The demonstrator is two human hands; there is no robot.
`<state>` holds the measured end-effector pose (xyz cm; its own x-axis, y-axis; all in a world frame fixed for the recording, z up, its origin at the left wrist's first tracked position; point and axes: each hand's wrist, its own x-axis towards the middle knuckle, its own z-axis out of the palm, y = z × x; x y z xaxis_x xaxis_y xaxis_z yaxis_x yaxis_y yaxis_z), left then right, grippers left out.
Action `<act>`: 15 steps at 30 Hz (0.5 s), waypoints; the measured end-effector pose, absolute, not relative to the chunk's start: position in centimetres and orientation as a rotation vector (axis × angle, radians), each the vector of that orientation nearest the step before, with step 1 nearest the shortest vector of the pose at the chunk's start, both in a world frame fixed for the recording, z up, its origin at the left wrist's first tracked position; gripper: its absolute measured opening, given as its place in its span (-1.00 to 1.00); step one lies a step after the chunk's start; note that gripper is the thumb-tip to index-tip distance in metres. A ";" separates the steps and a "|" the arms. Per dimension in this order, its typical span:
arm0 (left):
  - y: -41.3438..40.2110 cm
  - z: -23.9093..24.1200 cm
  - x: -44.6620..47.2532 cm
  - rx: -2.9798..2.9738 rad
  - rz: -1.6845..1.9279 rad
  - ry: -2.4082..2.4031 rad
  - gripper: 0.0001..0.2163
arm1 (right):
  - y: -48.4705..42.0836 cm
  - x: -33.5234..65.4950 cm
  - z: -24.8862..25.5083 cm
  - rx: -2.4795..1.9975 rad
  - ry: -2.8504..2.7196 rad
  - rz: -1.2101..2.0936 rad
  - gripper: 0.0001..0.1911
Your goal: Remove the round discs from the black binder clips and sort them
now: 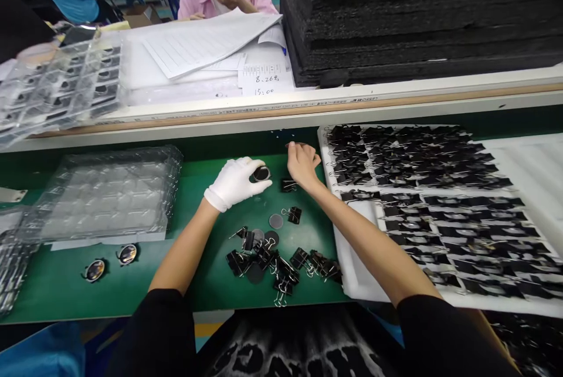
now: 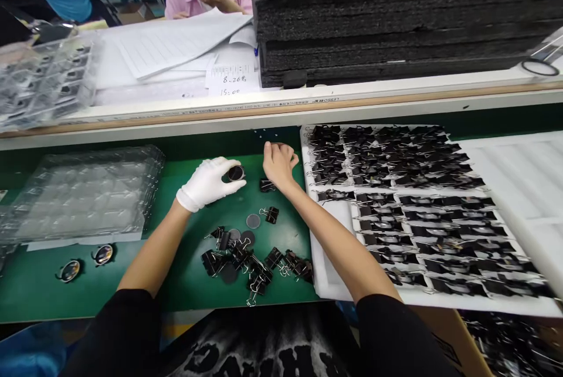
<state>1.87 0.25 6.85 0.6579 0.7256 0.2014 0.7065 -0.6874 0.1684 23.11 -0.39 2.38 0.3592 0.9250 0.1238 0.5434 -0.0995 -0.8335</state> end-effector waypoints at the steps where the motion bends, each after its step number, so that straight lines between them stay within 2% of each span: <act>1: 0.0 7.2 2.0 2.771 0.449 1.213 -0.56 | -1.0 23.4 3.3 -1.663 -1.302 0.635 -0.36; 6: -1.4 7.4 3.6 2.779 0.573 1.141 -0.50 | -5.9 23.1 7.0 -1.133 -0.928 1.575 -0.40; 8: -1.8 7.3 4.0 2.810 0.514 1.072 -0.41 | -7.6 22.8 7.5 -0.983 -0.726 1.819 -0.43; 10: -2.1 7.2 3.8 2.800 0.451 1.067 -0.34 | -8.6 22.8 7.2 -0.938 -0.567 1.848 -0.49; 12: -2.4 6.9 3.1 2.789 0.321 1.133 -0.45 | -9.0 23.2 6.5 -0.969 -0.458 1.780 -0.56; 15: -3.0 6.1 1.9 2.854 -0.086 1.208 -0.62 | -9.2 24.2 5.3 -1.007 -0.367 1.698 -0.62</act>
<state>1.95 -2.97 6.06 0.6950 0.7159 -0.0674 0.7182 -0.6957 0.0166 24.16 -9.16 5.29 -0.0657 0.8967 -0.4377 -0.6356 -0.3758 -0.6744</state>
